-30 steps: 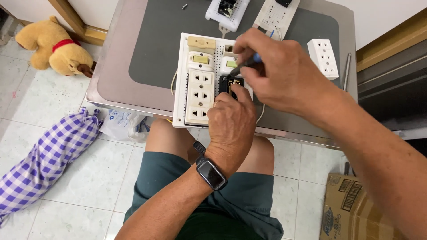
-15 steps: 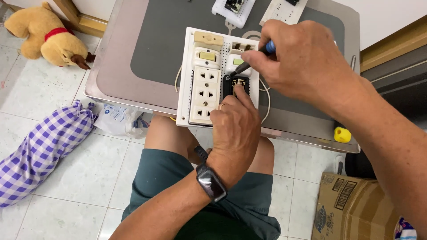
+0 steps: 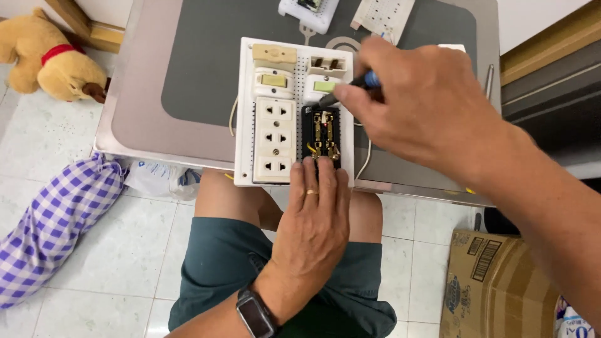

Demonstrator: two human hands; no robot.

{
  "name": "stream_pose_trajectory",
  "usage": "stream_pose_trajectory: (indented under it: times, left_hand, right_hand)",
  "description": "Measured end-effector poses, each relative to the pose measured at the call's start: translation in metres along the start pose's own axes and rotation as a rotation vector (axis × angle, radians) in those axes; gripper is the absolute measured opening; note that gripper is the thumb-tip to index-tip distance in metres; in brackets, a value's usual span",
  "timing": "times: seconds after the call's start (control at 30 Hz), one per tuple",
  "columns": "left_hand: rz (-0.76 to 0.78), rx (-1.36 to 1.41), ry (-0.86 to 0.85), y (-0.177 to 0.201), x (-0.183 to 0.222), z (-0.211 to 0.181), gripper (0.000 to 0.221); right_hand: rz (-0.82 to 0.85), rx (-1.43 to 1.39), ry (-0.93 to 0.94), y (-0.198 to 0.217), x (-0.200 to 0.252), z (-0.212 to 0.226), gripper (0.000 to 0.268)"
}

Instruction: A person is wiring and assembling an electrical switchboard, connecting wires to various sockets and switches using a screwdriver.

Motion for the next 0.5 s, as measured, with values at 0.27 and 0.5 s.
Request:
stream_pose_trajectory:
  times: [0.27, 0.5]
  left_hand:
    - [-0.067, 0.201, -0.079, -0.002, 0.006, 0.014, 0.043]
    - [-0.045, 0.234, -0.068, -0.003, 0.007, 0.013, 0.045]
  right_hand:
    - [-0.357, -0.152, 0.203, -0.013, -0.003, 0.015, 0.020]
    - [-0.113, -0.258, 0.202, -0.001, -0.007, 0.002, 0.032]
Point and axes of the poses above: each hand's wrist, its own x-axis away from the middle knuckle, its own y-axis out of the back of the hand, z = x × y, the point moved 2 cm from there along -x, towards the middle knuckle, and after that the axes turned 5 degrees about x, right-handed, at the moved point
